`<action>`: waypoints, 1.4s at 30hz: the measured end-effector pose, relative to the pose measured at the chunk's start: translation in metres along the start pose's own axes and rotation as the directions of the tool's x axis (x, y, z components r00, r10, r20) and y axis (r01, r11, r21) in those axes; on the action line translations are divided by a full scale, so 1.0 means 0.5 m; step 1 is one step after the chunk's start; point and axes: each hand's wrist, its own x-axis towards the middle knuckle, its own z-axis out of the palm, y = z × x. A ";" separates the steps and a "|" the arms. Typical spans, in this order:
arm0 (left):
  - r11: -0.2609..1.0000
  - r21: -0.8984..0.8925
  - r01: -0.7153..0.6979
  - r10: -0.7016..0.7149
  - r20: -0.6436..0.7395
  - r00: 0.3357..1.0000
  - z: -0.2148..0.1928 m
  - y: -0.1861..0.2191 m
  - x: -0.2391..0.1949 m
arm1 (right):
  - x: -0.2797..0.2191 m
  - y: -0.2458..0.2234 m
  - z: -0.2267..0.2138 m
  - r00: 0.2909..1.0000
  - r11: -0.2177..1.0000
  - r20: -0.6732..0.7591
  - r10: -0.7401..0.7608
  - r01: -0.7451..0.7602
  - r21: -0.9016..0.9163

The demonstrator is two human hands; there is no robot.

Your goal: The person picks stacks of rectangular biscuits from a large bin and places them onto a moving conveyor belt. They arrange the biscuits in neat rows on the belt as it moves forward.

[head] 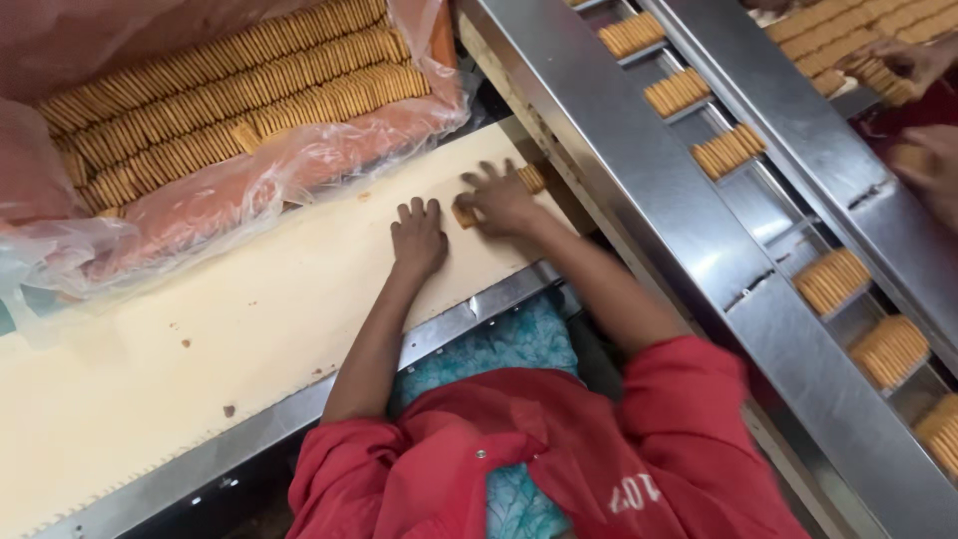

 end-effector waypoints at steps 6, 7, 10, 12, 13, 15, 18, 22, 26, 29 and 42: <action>1.000 -0.026 -0.013 0.014 0.047 0.999 0.071 0.023 0.056 | -0.027 0.003 0.168 0.962 0.990 -0.262 0.076 -0.041 0.134; 0.999 -0.023 -0.032 0.033 0.059 0.998 0.077 0.028 0.063 | -0.036 0.022 0.182 0.944 0.981 -0.314 0.101 -0.042 0.192; 0.993 -0.099 -0.063 0.071 0.087 0.994 0.087 0.059 0.080 | -0.063 0.079 0.222 0.857 0.950 -0.451 0.250 -0.128 0.284; 0.993 -0.117 -0.025 0.031 0.053 0.998 0.079 0.067 0.081 | -0.066 0.096 0.237 0.811 0.897 -0.450 0.374 -0.193 0.398; 0.992 -0.124 -0.004 0.008 0.038 0.999 0.076 0.067 0.075 | -0.068 0.095 0.246 0.806 0.846 -0.397 0.438 -0.221 0.485; 0.995 -0.104 -0.013 0.018 0.047 0.999 0.072 0.080 0.075 | -0.080 0.104 0.254 0.803 0.817 -0.364 0.472 -0.244 0.522; 0.994 -0.106 -0.016 0.019 0.025 1.000 0.066 0.067 0.065 | -0.080 0.098 0.250 0.811 0.886 -0.431 0.396 -0.214 0.410; 0.994 -0.111 0.014 -0.010 0.038 0.999 0.050 0.018 0.047 | -0.065 0.058 0.218 0.824 0.907 -0.465 0.324 -0.130 0.402; 0.989 -0.134 0.058 -0.044 0.111 0.993 0.002 -0.033 0.022 | -0.051 -0.023 0.174 0.860 0.878 -0.412 0.302 -0.083 0.470; 0.983 -0.131 0.129 -0.104 0.180 0.978 -0.021 -0.062 -0.006 | -0.036 -0.066 0.156 0.900 0.889 -0.341 0.273 -0.100 0.447; 0.897 -0.433 0.083 -0.127 -0.074 0.989 0.043 -0.182 -0.043 | -0.026 -0.040 0.145 0.831 0.590 -0.191 0.523 -0.191 0.784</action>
